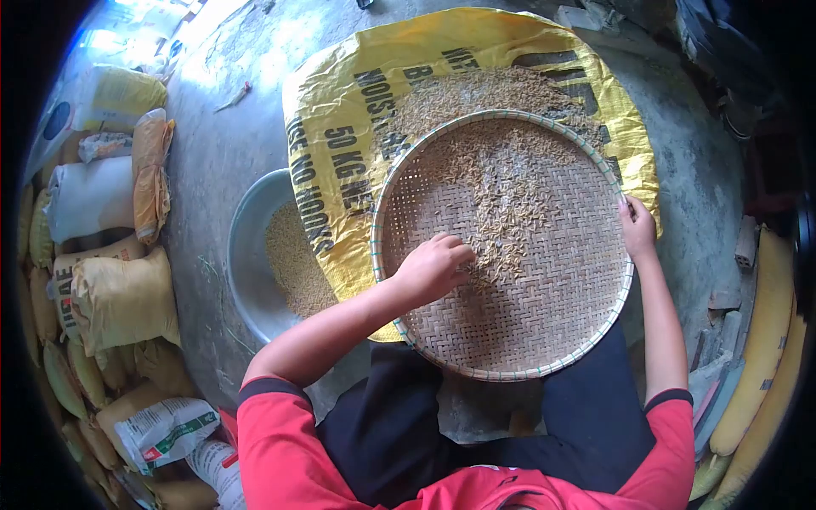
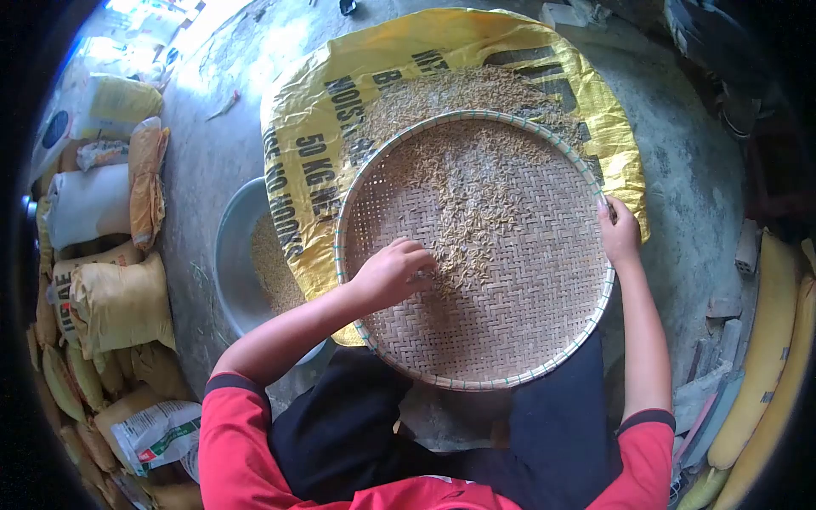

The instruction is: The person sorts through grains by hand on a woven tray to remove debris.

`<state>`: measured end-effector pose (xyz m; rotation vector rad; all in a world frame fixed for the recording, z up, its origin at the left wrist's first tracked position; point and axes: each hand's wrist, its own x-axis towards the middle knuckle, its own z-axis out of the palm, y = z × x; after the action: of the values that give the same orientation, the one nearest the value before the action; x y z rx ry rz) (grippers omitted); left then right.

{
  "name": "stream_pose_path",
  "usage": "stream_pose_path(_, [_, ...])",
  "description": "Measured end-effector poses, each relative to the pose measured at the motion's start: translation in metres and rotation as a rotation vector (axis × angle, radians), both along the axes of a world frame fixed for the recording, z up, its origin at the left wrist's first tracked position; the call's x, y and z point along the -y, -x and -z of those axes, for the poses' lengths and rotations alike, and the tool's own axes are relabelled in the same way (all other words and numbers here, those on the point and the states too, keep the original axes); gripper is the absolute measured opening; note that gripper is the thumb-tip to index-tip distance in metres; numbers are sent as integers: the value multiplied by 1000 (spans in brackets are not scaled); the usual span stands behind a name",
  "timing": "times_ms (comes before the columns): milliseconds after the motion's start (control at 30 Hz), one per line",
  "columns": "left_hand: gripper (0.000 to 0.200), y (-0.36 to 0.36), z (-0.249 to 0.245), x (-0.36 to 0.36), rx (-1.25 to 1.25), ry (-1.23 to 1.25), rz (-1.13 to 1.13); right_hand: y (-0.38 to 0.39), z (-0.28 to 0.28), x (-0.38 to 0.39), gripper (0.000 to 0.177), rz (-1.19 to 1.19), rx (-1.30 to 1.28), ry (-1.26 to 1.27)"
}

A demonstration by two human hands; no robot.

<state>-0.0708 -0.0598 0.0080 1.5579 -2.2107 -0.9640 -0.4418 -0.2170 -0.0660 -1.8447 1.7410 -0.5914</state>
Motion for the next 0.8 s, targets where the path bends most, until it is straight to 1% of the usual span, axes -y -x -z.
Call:
stream_pose_path(33, [21, 0, 3, 1, 1, -4, -7, 0, 0, 0, 28, -1, 9, -9])
stream_pose_path(100, [17, -3, 11, 5, 25, 80, -111, 2, 5, 1, 27, -10, 17, 0])
stream_pose_path(133, [14, -5, 12, 8, 31, 93, -128, 3, 6, 2, 27, -12, 21, -2])
stream_pose_path(233, [13, -7, 12, 12, 67, 54, -183, 6, 10, 3, 27, -15, 31, 8])
stream_pose_path(300, [13, -6, 15, 14, 71, 51, -191, 6, 12, 3, 27, -15, 42, 19])
stream_pose_path(367, [16, -3, 17, 16, 43, 129, -124, 5, 10, 3, 27, -9, 29, 5])
stream_pose_path(400, [16, -1, 17, 16, 44, 129, -126, 5, 11, 3, 27, -11, 30, 6])
stream_pose_path(467, [18, 2, 15, 17, 116, 102, -117, 8, 15, 3, 27, -19, 43, 29])
stream_pose_path(600, [18, 8, 19, 16, 133, 77, -161, 9, 18, 4, 26, -36, 71, 59])
stream_pose_path(667, [17, 13, 20, 15, 205, 55, -182, 7, 16, 3, 27, -35, 93, 65])
stream_pose_path(800, [15, 15, 24, 15, 261, 56, -172, 4, 8, 2, 27, -47, 96, 58])
